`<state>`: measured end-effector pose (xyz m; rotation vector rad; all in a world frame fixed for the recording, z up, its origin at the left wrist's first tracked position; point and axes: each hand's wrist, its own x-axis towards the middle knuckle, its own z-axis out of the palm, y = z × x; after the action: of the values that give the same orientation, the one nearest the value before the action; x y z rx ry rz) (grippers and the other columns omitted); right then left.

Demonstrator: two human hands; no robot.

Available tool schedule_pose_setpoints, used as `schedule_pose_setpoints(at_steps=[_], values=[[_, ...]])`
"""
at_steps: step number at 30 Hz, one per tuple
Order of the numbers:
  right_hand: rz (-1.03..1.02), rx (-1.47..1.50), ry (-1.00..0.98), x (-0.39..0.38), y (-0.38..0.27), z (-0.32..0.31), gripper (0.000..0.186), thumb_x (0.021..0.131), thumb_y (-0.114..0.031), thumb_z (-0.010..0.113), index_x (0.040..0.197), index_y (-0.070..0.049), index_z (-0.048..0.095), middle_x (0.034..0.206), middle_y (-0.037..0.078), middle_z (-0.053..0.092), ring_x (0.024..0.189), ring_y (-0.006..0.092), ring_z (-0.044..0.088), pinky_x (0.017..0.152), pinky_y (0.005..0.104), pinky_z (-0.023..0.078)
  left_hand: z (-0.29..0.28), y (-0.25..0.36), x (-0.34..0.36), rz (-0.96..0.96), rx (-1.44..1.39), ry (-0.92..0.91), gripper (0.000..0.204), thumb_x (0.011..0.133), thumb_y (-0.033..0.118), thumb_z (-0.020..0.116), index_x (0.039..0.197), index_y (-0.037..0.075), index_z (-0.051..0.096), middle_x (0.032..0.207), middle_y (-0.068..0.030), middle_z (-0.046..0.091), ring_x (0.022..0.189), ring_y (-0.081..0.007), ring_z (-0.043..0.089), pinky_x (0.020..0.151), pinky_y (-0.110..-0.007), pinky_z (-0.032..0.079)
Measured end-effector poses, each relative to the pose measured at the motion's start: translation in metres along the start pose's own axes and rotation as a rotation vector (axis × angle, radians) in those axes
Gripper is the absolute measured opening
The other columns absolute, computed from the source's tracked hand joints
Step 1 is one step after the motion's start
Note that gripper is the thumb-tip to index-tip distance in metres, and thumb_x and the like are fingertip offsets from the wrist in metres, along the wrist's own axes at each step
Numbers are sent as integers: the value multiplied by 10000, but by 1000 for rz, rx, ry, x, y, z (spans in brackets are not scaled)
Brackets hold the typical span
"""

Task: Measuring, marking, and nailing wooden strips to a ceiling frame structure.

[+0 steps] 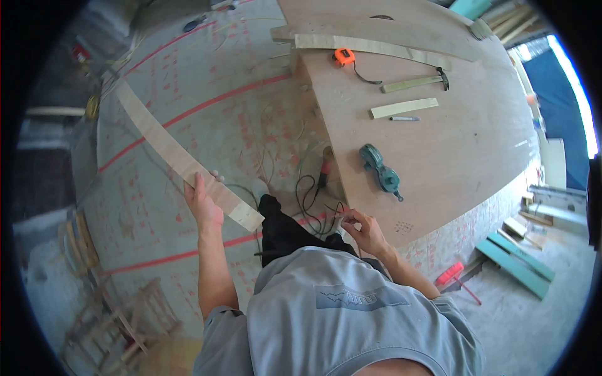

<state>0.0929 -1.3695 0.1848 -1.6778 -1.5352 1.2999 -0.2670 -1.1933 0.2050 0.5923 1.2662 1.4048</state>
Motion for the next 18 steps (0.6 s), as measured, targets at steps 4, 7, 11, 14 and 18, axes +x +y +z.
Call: schedule_pose_setpoints(at_steps=[4,7,11,14,18], values=[[38,129,124,73,-50,42,244,914,-69,664,1143,0,617,963,105,671,880,196,673,805,320,544,10,-17,83,6,2,-56,265,1026,212,535,1223,37,505,964,-93,647,851,-177,624,785,-336,511],[57,242,30,149,-111,61,246,932,-112,668,1142,-1,605,982,92,668,917,149,649,842,300,530,31,-2,120,-54,76,-334,274,1038,228,517,1213,18,506,954,-100,650,826,-175,630,778,-340,521],[-39,286,-48,224,-153,92,282,935,-133,676,1172,-19,576,956,122,657,892,200,654,801,331,533,52,33,152,-187,168,-658,270,1039,222,522,1201,6,506,959,-103,665,824,-172,648,790,-341,535],[-127,282,-20,255,-181,108,319,924,-149,697,1179,-16,560,914,120,641,859,185,636,772,340,524,62,52,169,-237,250,-826,249,1030,205,547,1182,7,547,993,-101,680,880,-156,654,814,-319,537],[-124,508,95,279,-167,113,280,938,-184,694,1102,-2,557,896,97,648,832,169,627,727,319,520,104,53,190,-194,373,-1116,275,1020,224,566,1159,-7,613,1016,-107,694,936,-164,647,860,-310,511]])
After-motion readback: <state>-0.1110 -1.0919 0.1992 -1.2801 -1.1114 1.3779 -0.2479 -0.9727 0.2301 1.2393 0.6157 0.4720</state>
